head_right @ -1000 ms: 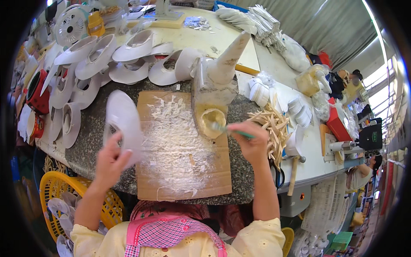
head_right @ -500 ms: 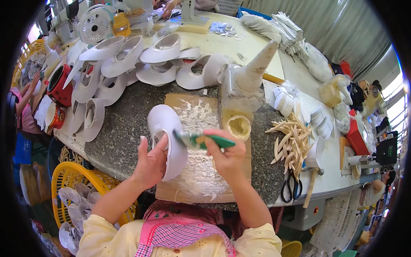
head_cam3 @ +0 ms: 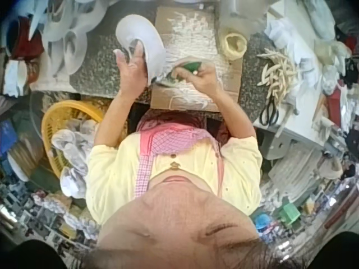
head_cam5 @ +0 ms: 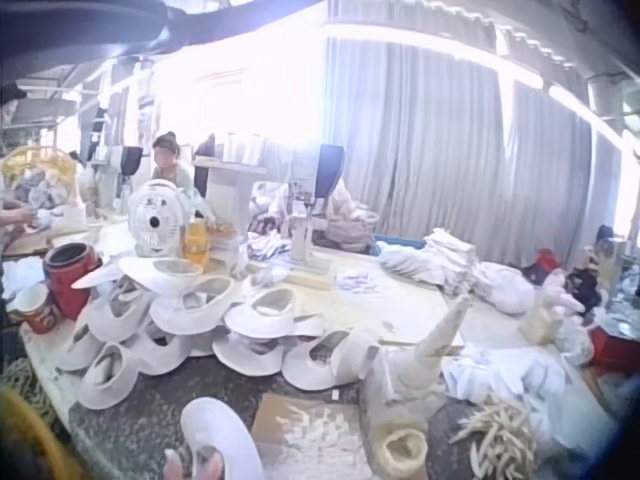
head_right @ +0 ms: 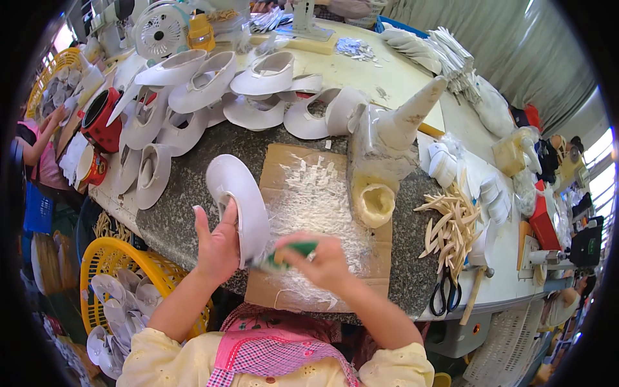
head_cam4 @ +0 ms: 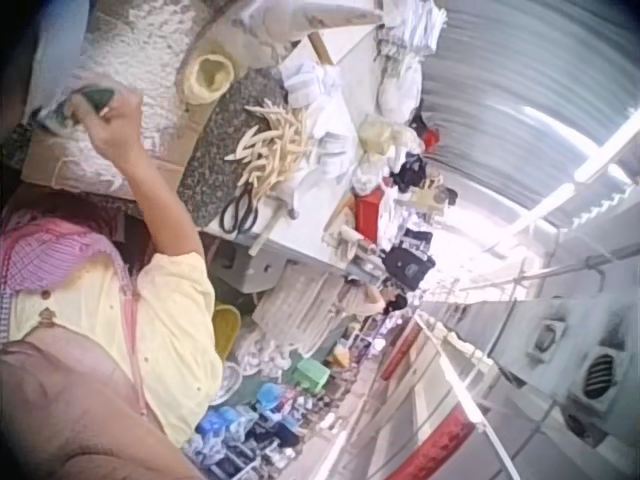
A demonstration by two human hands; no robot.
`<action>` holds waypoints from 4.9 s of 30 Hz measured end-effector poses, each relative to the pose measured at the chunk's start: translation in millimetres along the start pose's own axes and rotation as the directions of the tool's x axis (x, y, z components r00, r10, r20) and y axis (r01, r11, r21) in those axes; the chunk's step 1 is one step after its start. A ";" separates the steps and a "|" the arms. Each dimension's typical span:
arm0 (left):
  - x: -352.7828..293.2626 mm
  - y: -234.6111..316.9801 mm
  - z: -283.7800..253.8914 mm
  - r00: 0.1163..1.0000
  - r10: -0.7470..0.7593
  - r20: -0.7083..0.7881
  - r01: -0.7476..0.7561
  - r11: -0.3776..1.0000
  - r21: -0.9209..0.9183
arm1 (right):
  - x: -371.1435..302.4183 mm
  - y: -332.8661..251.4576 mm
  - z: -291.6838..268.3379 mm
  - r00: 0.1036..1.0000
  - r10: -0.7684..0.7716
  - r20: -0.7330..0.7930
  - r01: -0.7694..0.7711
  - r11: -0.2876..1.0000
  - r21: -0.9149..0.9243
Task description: The person applies paste to shoe parts using a brush, picking up each piece, coating its inside surfaces and edges with paste, and placing the coated parts on the table.
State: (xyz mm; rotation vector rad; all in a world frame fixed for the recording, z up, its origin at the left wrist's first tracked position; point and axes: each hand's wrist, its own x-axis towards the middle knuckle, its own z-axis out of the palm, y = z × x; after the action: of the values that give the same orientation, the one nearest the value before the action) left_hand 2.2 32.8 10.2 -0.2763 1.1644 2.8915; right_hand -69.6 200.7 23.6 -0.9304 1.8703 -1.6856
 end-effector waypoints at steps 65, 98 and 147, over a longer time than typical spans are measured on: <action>-16.4 -10.7 18.7 0.903 -0.427 0.044 0.382 0.846 0.373 | -26.3 14.9 -44.6 0.767 -0.590 -0.253 0.558 0.808 -0.192; 0.5 13.4 33.5 0.978 -0.207 0.023 0.135 0.716 0.685 | -13.0 8.0 -42.6 0.776 -0.572 -0.267 0.568 0.817 -0.099; 3.4 7.9 -8.4 0.992 -0.122 -0.026 0.121 0.902 0.415 | -15.1 -26.2 -44.8 0.961 -0.186 0.206 0.242 0.924 -0.296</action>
State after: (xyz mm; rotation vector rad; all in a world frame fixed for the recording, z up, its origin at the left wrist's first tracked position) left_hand -0.4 21.2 9.1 -0.3214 1.6539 2.4539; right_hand -87.1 241.5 54.5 -1.4114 2.0144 -1.3821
